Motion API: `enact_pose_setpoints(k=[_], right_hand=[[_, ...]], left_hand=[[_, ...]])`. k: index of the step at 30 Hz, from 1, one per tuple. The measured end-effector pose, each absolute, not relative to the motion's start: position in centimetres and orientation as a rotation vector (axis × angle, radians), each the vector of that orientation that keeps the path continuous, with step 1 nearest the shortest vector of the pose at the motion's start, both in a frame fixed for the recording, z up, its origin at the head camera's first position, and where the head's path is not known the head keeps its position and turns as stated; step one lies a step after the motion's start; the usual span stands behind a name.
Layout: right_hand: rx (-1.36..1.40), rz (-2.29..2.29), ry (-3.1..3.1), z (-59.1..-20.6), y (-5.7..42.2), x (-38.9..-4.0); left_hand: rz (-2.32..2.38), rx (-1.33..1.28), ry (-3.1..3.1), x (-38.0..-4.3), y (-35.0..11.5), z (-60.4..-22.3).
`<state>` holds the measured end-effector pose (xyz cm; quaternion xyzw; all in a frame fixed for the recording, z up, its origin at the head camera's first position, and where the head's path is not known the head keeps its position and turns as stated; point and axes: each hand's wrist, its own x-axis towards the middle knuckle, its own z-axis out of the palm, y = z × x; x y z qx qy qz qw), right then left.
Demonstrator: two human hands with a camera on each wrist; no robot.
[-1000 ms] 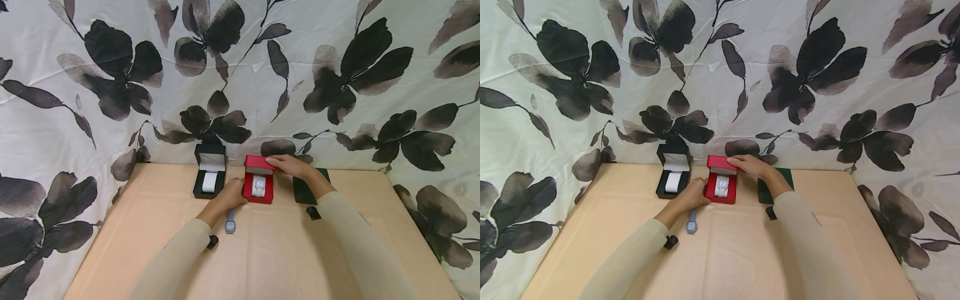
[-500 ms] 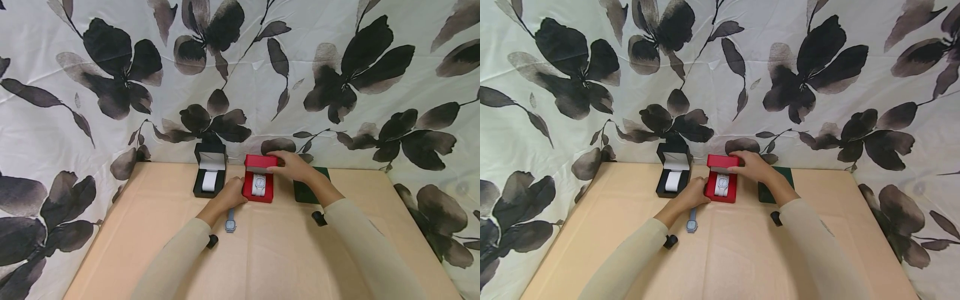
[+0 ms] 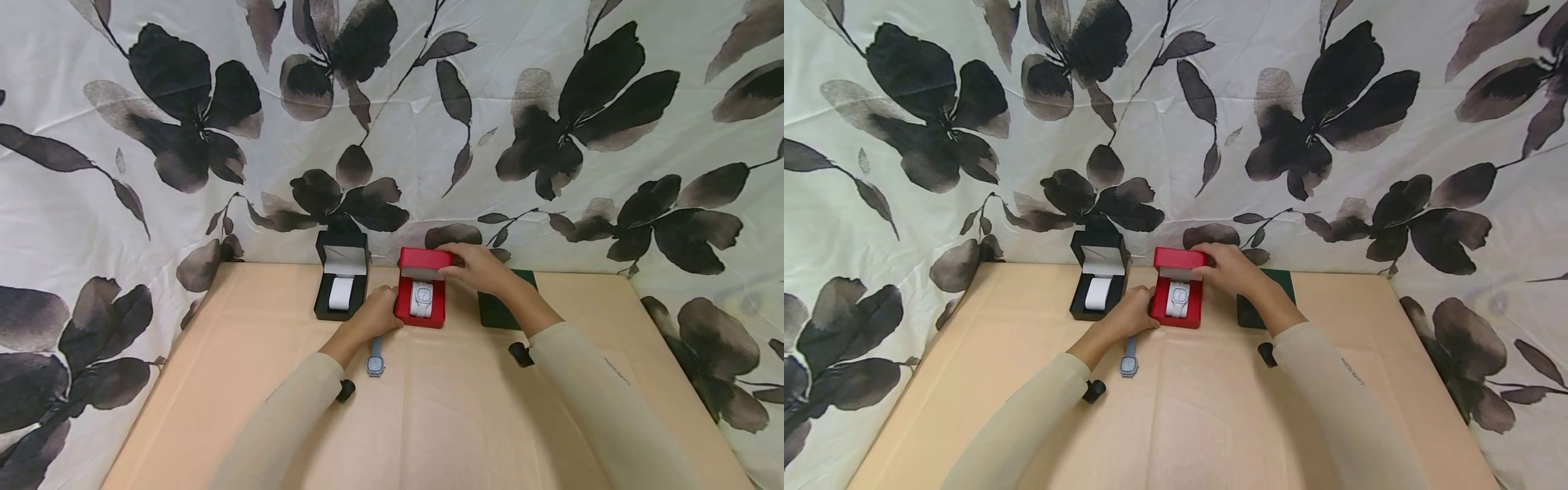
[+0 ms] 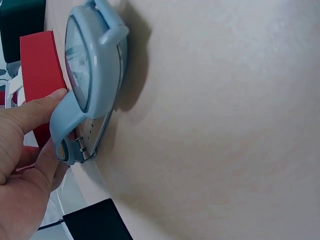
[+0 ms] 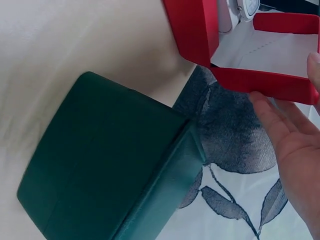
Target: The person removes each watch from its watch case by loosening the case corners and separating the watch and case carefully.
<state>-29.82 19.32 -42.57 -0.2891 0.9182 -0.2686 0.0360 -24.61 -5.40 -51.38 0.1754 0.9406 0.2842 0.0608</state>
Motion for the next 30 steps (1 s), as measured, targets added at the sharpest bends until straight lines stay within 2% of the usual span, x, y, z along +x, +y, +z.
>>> enact_pose_setpoints(k=[30], right_hand=[[-0.752,-0.828,2.703,-41.9,19.5,-33.6]], left_hand=[[0.873,0.501,2.851,-24.9,-4.9,-51.4]])
